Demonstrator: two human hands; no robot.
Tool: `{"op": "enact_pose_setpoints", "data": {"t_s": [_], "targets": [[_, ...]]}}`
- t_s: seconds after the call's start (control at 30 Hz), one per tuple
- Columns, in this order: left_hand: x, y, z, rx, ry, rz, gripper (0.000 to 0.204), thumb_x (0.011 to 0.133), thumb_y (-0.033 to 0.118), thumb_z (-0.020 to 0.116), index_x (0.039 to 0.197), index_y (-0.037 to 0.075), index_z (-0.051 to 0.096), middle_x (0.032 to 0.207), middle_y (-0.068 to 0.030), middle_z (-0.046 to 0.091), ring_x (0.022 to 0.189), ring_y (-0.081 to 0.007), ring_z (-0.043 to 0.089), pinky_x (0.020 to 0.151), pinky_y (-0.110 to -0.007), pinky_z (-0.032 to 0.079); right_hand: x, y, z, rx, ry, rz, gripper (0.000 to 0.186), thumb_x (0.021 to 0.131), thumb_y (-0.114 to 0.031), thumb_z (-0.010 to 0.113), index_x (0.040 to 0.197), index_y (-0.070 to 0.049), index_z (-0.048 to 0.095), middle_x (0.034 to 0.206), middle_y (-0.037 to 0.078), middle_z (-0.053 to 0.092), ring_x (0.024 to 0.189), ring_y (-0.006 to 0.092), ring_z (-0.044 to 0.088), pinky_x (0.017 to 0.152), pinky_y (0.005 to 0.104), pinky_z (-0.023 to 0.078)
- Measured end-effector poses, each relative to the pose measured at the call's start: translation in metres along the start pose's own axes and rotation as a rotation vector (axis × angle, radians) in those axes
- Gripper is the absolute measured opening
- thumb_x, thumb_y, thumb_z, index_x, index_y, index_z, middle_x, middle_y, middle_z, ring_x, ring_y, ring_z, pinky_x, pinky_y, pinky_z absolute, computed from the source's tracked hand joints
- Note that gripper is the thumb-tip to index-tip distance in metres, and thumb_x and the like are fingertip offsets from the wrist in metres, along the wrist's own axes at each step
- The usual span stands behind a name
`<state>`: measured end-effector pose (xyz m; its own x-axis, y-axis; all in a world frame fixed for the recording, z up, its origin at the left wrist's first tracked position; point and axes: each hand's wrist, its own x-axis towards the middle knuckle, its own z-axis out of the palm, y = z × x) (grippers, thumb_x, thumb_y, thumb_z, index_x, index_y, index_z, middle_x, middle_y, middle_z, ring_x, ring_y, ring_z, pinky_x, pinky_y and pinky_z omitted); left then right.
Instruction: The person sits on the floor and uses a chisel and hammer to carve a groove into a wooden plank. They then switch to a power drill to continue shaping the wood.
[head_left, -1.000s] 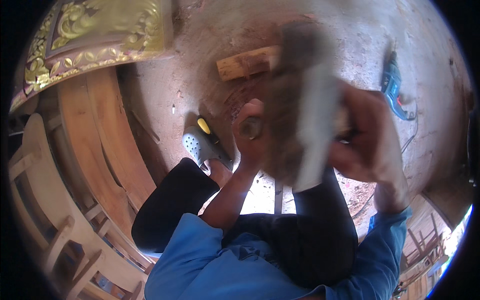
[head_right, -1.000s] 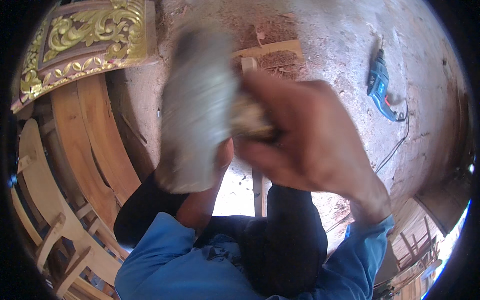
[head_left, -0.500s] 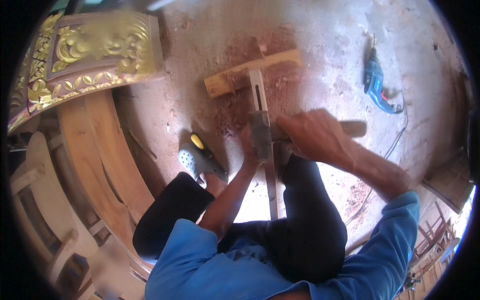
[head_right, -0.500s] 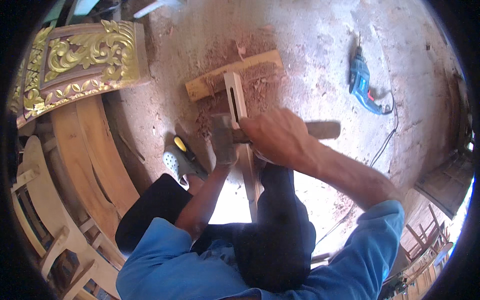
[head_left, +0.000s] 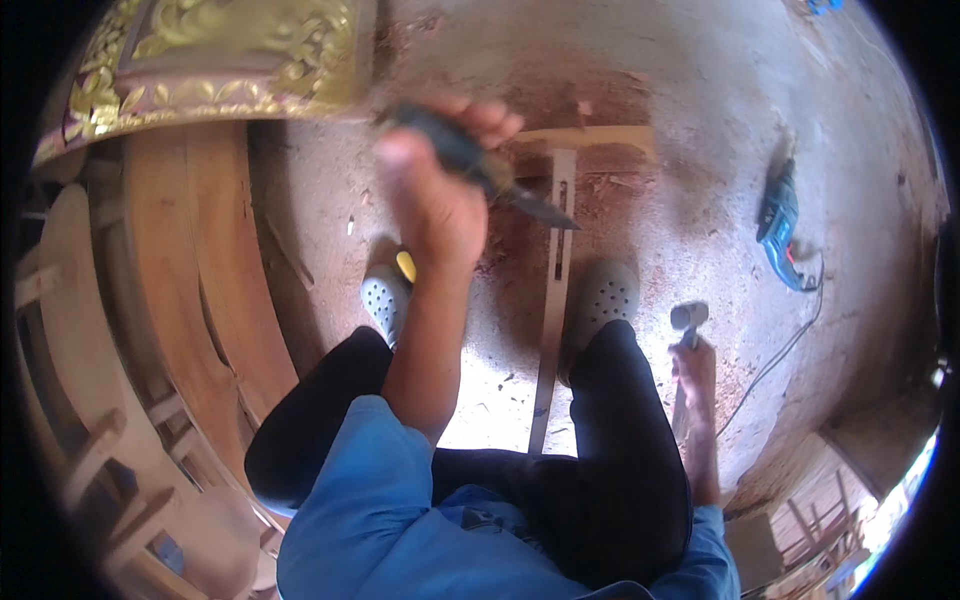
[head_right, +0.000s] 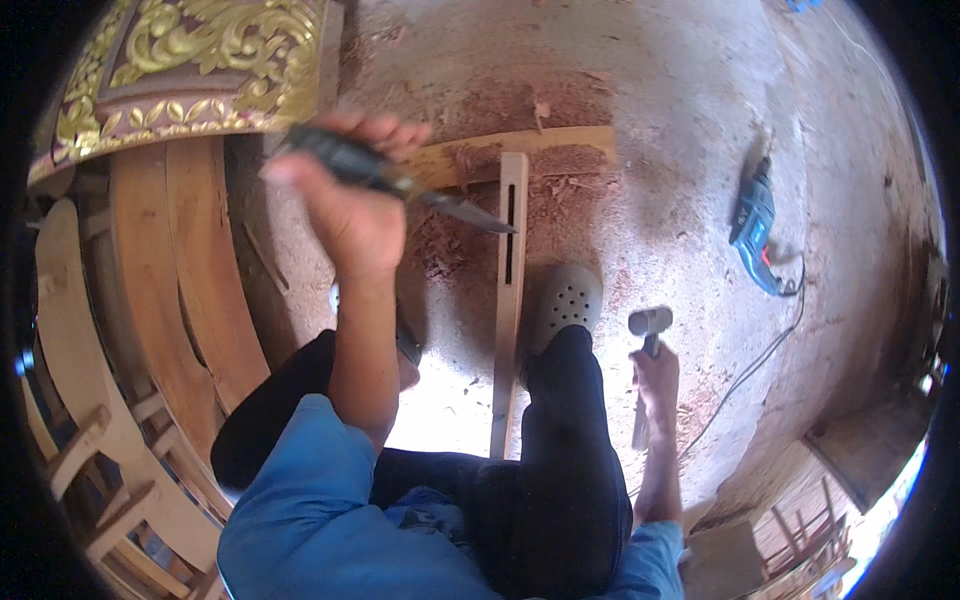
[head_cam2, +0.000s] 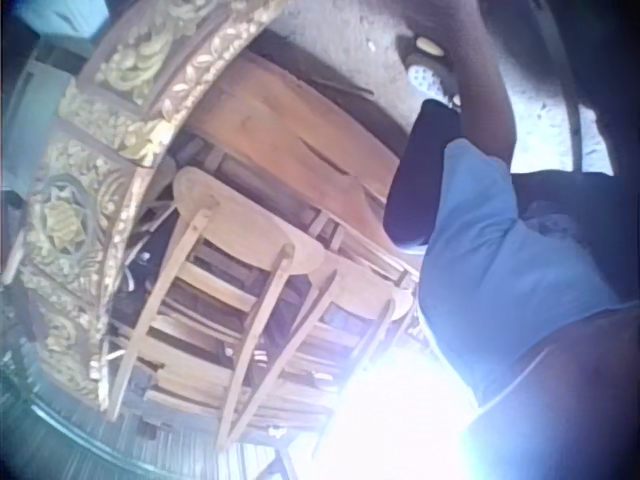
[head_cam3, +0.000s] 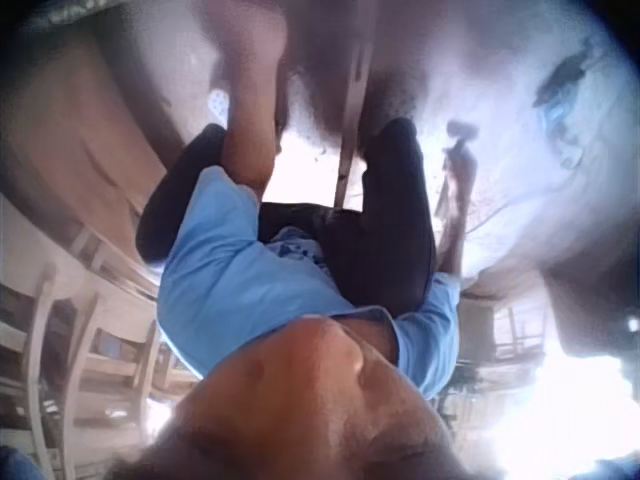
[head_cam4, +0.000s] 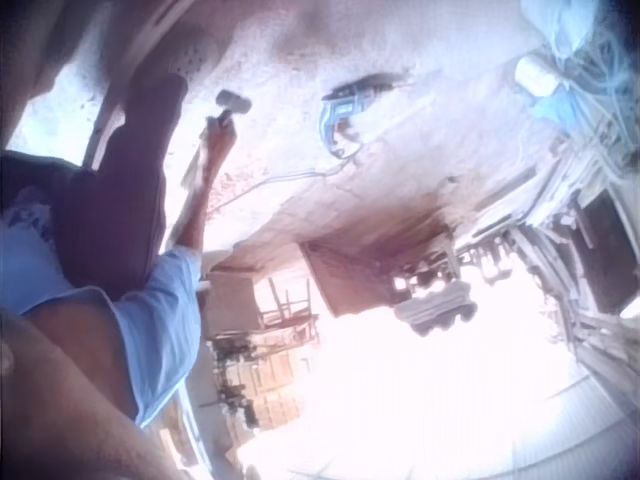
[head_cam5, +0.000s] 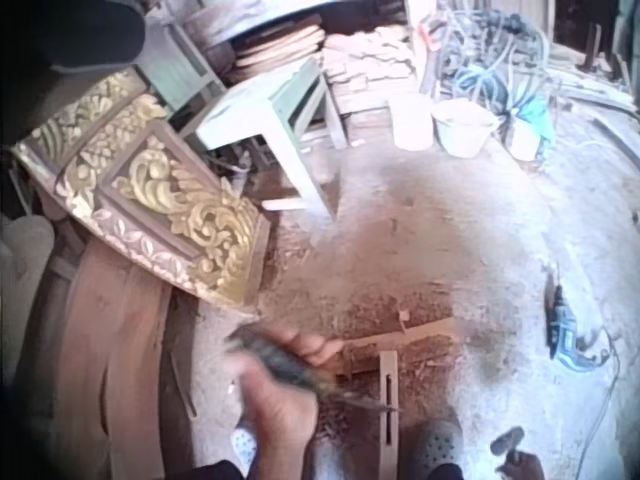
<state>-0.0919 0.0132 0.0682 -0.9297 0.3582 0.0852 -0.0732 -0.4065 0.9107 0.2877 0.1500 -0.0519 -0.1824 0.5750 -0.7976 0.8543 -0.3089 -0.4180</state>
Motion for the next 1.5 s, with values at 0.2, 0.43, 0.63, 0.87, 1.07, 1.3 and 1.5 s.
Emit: {"op": "enact_pose_setpoints", "data": {"t_s": [0.2, 0.43, 0.63, 0.87, 1.07, 1.3, 1.5], "targets": [[-0.029, -0.041, -0.007, 0.126, -0.184, -0.183, 0.051, 0.094, 0.056, 0.07, 0.106, 0.008, 0.056, 0.076, 0.0, 0.059, 0.065, -0.01, 0.056, 0.061, -0.028, 0.047, -0.021, 0.055, 0.011, -0.123, -0.085, -0.06, 0.016, 0.084, -0.013, 0.067, 0.076, -0.002, 0.059, 0.061, 0.004, 0.055, 0.056, 0.0132, 0.053, 0.051, 0.0344, 0.041], [-0.055, -0.054, -0.014, 0.262, -0.631, -0.098, 0.035, 0.083, 0.029, 0.09, 0.085, 0.011, 0.061, 0.076, 0.0003, 0.06, 0.065, -0.0077, 0.057, 0.058, -0.026, 0.044, -0.022, 0.005, 0.014, -0.133, -0.127, -0.109, 0.014, 0.085, -0.01, 0.068, 0.082, 0.001, 0.06, 0.063, 0.006, 0.056, 0.052, 0.0134, 0.054, 0.049, 0.035, 0.043], [-0.101, -0.034, 0.011, 0.463, -0.946, 0.251, 0.032, 0.08, 0.027, 0.088, 0.081, 0.014, 0.058, 0.072, 0.0002, 0.057, 0.062, -0.0186, 0.062, 0.053, -0.034, 0.047, -0.037, -0.043, -0.004, -0.031, -0.085, -0.071, 0.012, 0.085, -0.008, 0.07, 0.087, 0.0, 0.062, 0.065, 0.005, 0.059, 0.051, 0.0114, 0.055, 0.047, 0.0308, 0.044], [-0.133, -0.043, 0.02, 0.341, -0.963, 0.26, 0.033, 0.067, 0.02, 0.086, 0.088, 0.014, 0.061, 0.079, -0.0018, 0.06, 0.067, -0.023, 0.064, 0.056, -0.039, 0.05, -0.075, -0.086, -0.031, 0.005, -0.031, -0.097, 0.022, 0.086, -0.014, 0.076, 0.097, 0.002, 0.066, 0.071, 0.005, 0.063, 0.056, 0.0102, 0.059, 0.051, 0.0287, 0.048], [-0.123, -0.053, 0.008, 0.314, -0.911, 0.224, 0.034, 0.065, 0.018, 0.086, 0.087, 0.013, 0.061, 0.078, -0.0036, 0.06, 0.068, -0.0253, 0.065, 0.058, -0.04, 0.051, -0.082, -0.091, -0.032, -0.05, -0.028, -0.087, 0.03, 0.077, -0.021, 0.078, 0.096, 0.0, 0.066, 0.07, 0.005, 0.061, 0.056, 0.0129, 0.056, 0.053, 0.031, 0.045], [-0.121, -0.052, 0.006, 0.399, -0.913, 0.208, 0.023, 0.071, 0.006, 0.083, 0.078, 0.01, 0.061, 0.07, -0.0041, 0.059, 0.059, -0.0234, 0.062, 0.053, -0.036, 0.049, -0.118, -0.111, -0.053, -0.136, -0.164, -0.429, 0.032, 0.078, -0.027, 0.083, 0.095, -0.005, 0.068, 0.071, 0.006, 0.066, 0.064, 0.0191, 0.065, 0.06, 0.0329, 0.053], [-0.115, -0.048, 0.004, 0.377, -0.88, 0.216, 0.021, 0.072, 0.006, 0.082, 0.076, 0.01, 0.061, 0.068, -0.004, 0.057, 0.059, -0.0243, 0.062, 0.052, -0.037, 0.048, -0.138, -0.17, -0.03, -0.334, -0.053, -1.417, 0.024, 0.081, -0.019, 0.08, 0.097, -0.01, 0.065, 0.08, 0.008, 0.068, 0.066, 0.0248, 0.068, 0.055, 0.0356, 0.053]]}}
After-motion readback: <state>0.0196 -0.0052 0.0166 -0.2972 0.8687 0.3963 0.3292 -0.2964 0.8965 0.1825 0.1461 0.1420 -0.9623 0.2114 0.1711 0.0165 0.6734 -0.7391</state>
